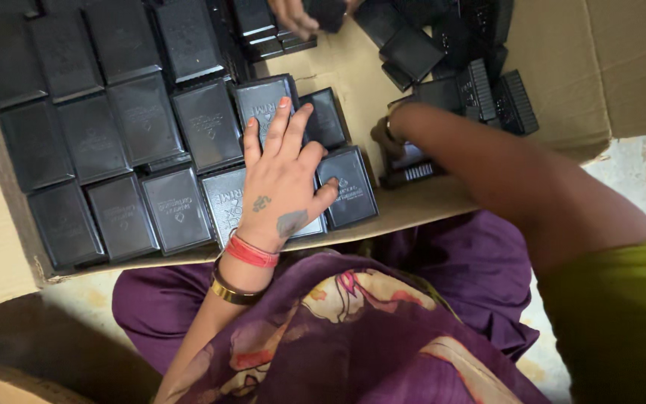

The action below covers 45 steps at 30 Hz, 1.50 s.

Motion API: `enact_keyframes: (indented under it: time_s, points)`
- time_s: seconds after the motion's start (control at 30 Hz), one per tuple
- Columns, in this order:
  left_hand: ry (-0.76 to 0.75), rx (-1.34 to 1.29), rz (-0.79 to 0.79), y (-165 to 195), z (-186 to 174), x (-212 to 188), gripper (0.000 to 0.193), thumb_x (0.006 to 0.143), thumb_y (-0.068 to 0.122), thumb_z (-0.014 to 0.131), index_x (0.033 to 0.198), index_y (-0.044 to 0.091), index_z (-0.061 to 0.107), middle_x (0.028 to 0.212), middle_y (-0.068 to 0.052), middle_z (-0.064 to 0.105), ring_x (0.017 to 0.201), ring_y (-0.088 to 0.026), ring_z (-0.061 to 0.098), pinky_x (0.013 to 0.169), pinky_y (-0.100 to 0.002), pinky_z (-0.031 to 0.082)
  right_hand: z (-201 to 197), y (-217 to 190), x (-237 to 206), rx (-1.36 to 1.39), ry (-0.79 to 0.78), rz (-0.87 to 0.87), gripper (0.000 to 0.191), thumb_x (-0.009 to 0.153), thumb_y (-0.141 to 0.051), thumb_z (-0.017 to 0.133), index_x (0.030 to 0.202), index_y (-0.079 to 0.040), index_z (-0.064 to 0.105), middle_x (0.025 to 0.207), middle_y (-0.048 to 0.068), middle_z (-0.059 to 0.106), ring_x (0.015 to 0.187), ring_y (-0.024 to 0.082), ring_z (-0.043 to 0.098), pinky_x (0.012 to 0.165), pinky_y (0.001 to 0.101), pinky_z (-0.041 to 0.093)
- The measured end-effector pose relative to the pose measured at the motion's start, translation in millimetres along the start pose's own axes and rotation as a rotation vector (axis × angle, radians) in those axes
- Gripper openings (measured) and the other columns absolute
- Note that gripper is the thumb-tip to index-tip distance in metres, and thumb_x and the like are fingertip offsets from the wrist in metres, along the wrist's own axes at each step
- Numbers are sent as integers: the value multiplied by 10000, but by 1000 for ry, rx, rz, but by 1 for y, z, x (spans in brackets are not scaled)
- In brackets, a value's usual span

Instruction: The person sits on the floor and arranges small black rectangular boxes into a large cardboard box. They pick up boxes from a pile and place them in neat rows, occasionally adjusting the alignment. Another person assists by adding more boxes to the pile.

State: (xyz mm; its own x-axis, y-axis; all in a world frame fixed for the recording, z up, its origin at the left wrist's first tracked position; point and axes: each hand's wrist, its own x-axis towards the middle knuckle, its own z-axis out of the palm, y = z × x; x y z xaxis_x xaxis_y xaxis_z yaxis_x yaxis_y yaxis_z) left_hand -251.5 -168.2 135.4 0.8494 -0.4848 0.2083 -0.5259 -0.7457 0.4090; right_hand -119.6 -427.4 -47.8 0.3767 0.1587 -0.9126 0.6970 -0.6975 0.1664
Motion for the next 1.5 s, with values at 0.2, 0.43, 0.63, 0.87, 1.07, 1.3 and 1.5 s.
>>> enact_keyframes:
  time_s: [0.2,0.43,0.63,0.87,1.07,1.3,1.5]
  points:
    - [-10,2,2,0,0,0,356,741,354,810,939,85,685,1538,-182,454,1524,-367,258,1196,-666,160,-10,22,-25,320,85,-62,745,692,-405,881,1358,-149,667,1287,136,714,1177,330,667,998,464,525]
    - [-9,4,-7,-1,0,1,375,737,356,810,970,88,691,1534,-178,449,1521,-365,260,1192,-667,157,-37,79,-64,1424,669,-256,868,701,-585,790,1444,-181,591,1331,119,685,1236,278,638,1020,388,503]
    - [-18,17,-11,2,-1,0,363,738,352,808,959,91,687,1524,-146,477,1527,-356,266,1197,-666,168,-51,-20,3,1158,681,-215,1187,857,-743,695,1544,76,178,1429,341,483,1362,378,490,1120,385,395]
    - [-13,22,-12,1,0,0,379,725,348,806,975,86,695,1497,-175,486,1519,-367,277,1194,-667,169,-24,47,-14,435,413,292,651,932,-599,636,1338,-91,683,1334,202,645,1243,380,606,1032,510,506]
    - [1,9,-7,0,2,0,378,722,353,805,970,89,699,1494,-169,491,1517,-369,283,1190,-667,175,-3,43,-12,383,666,401,518,952,-295,647,1417,-94,537,1314,259,647,1225,422,627,907,549,553]
    - [-9,-3,-15,1,0,3,389,705,361,805,967,93,699,1480,-173,486,1506,-372,281,1183,-669,168,-4,46,-16,112,871,290,309,841,-243,644,1144,-203,688,1598,108,437,1485,338,379,959,520,444]
    - [-10,9,-5,1,1,-1,395,726,362,802,983,82,692,1485,-175,480,1514,-375,266,1188,-669,165,4,34,-2,383,543,178,628,863,-372,790,1410,-103,637,1524,162,568,1440,353,481,1185,513,417]
